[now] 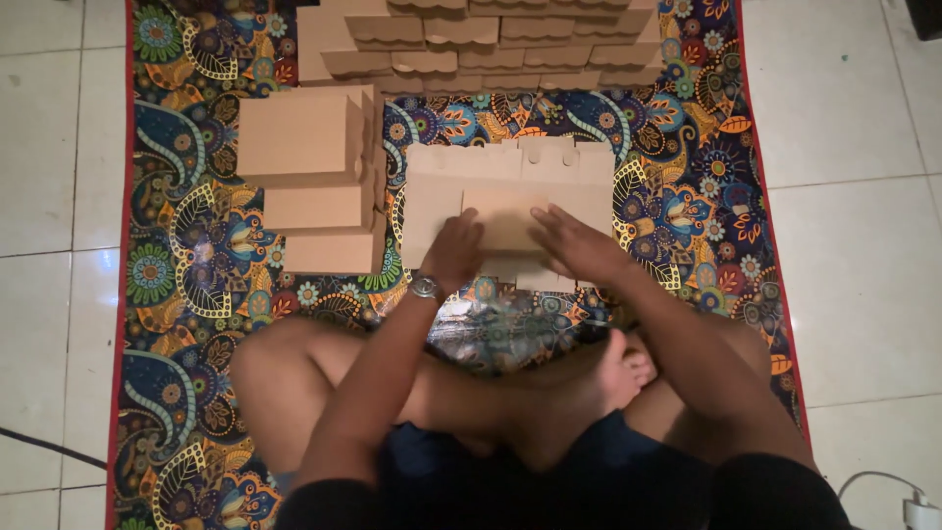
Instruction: Folding flat cardboard templates into boxes and stacking them on the floor.
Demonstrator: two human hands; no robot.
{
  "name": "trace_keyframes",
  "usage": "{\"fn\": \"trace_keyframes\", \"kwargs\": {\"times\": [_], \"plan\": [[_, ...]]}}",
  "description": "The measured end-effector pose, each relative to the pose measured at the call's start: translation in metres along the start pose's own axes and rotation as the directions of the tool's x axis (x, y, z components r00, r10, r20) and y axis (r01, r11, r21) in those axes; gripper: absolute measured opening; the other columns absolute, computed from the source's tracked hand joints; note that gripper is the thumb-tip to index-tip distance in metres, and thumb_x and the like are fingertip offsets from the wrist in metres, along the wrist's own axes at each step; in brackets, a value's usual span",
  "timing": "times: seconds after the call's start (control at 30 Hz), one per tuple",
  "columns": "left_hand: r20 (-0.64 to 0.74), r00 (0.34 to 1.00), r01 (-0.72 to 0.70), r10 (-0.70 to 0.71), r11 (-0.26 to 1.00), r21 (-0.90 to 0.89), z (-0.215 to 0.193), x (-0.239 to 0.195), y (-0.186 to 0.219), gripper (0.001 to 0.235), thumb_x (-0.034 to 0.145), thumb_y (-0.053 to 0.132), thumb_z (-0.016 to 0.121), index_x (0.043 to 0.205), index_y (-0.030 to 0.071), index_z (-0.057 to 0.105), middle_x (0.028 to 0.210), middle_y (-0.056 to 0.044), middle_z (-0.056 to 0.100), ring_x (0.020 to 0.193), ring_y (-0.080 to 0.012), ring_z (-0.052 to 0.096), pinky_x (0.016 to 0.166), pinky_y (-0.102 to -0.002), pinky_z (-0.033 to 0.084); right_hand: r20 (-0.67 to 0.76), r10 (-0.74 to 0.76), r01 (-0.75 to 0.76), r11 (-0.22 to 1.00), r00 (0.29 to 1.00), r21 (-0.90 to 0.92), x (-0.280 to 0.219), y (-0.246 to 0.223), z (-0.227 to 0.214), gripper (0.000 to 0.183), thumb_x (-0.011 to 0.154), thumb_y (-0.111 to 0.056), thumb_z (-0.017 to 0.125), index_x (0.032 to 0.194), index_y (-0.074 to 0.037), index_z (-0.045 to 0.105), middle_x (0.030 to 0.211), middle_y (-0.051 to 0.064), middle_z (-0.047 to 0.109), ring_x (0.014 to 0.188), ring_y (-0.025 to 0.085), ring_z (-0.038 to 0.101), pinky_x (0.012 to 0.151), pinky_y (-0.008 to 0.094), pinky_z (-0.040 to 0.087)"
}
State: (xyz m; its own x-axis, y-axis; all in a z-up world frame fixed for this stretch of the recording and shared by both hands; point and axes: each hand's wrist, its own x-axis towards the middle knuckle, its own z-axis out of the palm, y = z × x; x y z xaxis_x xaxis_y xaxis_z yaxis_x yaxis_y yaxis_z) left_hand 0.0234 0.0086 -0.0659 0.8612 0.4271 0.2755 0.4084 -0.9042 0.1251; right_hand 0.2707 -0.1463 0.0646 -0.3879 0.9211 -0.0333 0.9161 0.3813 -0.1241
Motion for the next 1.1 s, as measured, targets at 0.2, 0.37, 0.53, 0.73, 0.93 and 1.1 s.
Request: {"fn": "trace_keyframes", "kwargs": {"times": [0.2, 0.37, 0.53, 0.73, 0.93, 1.1], "plan": [[0.189, 0.965, 0.215, -0.183, 0.962, -0.166, -0.031, 0.006, -0.002, 0.053, 0.085, 0.016, 0.078, 0.133, 0.004, 0.059, 0.155, -0.017, 0.042, 0.125, -0.038, 0.058, 0.11, -0.042, 0.048, -0.151, -0.006, 0.013, 0.999, 0.988, 0.047, 0.007, 0.004, 0.014, 0.061, 0.089, -0.019, 0.066, 0.147, -0.012, 0.051, 0.159, 0.018, 0.041, 0.136, 0.05, 0.049, 0.103, 0.052, 0.055], [0.149, 0.971, 0.211, -0.186, 0.962, -0.172, -0.039, -0.001, -0.001, 0.054, 0.085, 0.015, 0.076, 0.133, 0.005, 0.055, 0.157, -0.016, 0.041, 0.135, -0.0354, 0.05, 0.117, -0.042, 0.043, -0.404, -0.317, 0.111, 0.882, 0.858, -0.458, 0.031, 0.022, 0.067, 0.025, 0.1, -0.026, 0.051, 0.122, -0.015, 0.058, 0.127, 0.009, 0.056, 0.117, 0.035, 0.056, 0.09, 0.051, 0.05], [0.183, 0.967, 0.201, -0.179, 0.973, -0.11, -0.041, -0.004, -0.006, 0.046, 0.087, 0.019, 0.074, 0.13, 0.009, 0.06, 0.156, -0.012, 0.047, 0.143, -0.0298, 0.045, 0.125, -0.037, 0.031, -0.333, -0.204, 0.056, 0.913, 0.921, -0.404, 0.039, 0.008, 0.095, 0.027, 0.101, -0.038, 0.048, 0.111, -0.016, 0.06, 0.122, 0.008, 0.052, 0.125, 0.034, 0.049, 0.111, 0.057, 0.034], [-0.035, 0.951, 0.242, -0.308, 0.809, -0.536, -0.063, 0.007, 0.021, 0.076, 0.079, 0.008, 0.073, 0.146, 0.007, 0.038, 0.142, -0.011, 0.051, 0.127, -0.0264, 0.049, 0.114, -0.036, 0.039, -0.243, 0.072, -0.153, 0.931, 0.967, -0.33, 0.044, -0.01, 0.058, 0.035, 0.095, -0.04, 0.061, 0.119, -0.014, 0.059, 0.125, 0.007, 0.056, 0.131, 0.029, 0.052, 0.118, 0.049, 0.036], [-0.236, 0.823, 0.288, -0.516, 0.738, -0.61, -0.11, 0.016, 0.04, 0.06, 0.073, 0.015, 0.088, 0.124, 0.007, 0.056, 0.16, -0.025, 0.026, 0.145, -0.0458, 0.039, 0.117, -0.048, 0.045, -0.127, 0.55, -0.446, 0.773, 0.826, 0.451, 0.037, -0.035, 0.006, 0.042, 0.091, -0.031, 0.071, 0.127, -0.015, 0.056, 0.112, 0.011, 0.069, 0.108, 0.036, 0.07, 0.098, 0.05, 0.055], [0.136, 0.867, 0.494, -0.48, 0.788, -0.367, -0.117, 0.014, 0.052, 0.101, 0.072, 0.055, 0.085, 0.148, 0.001, 0.045, 0.158, -0.018, 0.038, 0.154, -0.0345, 0.024, 0.131, -0.04, 0.011, 0.2, 0.705, -0.565, 0.333, 0.681, 0.755, 0.026, -0.05, 0.011, 0.051, 0.094, -0.043, 0.067, 0.137, -0.025, 0.047, 0.123, 0.015, 0.069, 0.11, 0.039, 0.07, 0.091, 0.051, 0.06]]}}
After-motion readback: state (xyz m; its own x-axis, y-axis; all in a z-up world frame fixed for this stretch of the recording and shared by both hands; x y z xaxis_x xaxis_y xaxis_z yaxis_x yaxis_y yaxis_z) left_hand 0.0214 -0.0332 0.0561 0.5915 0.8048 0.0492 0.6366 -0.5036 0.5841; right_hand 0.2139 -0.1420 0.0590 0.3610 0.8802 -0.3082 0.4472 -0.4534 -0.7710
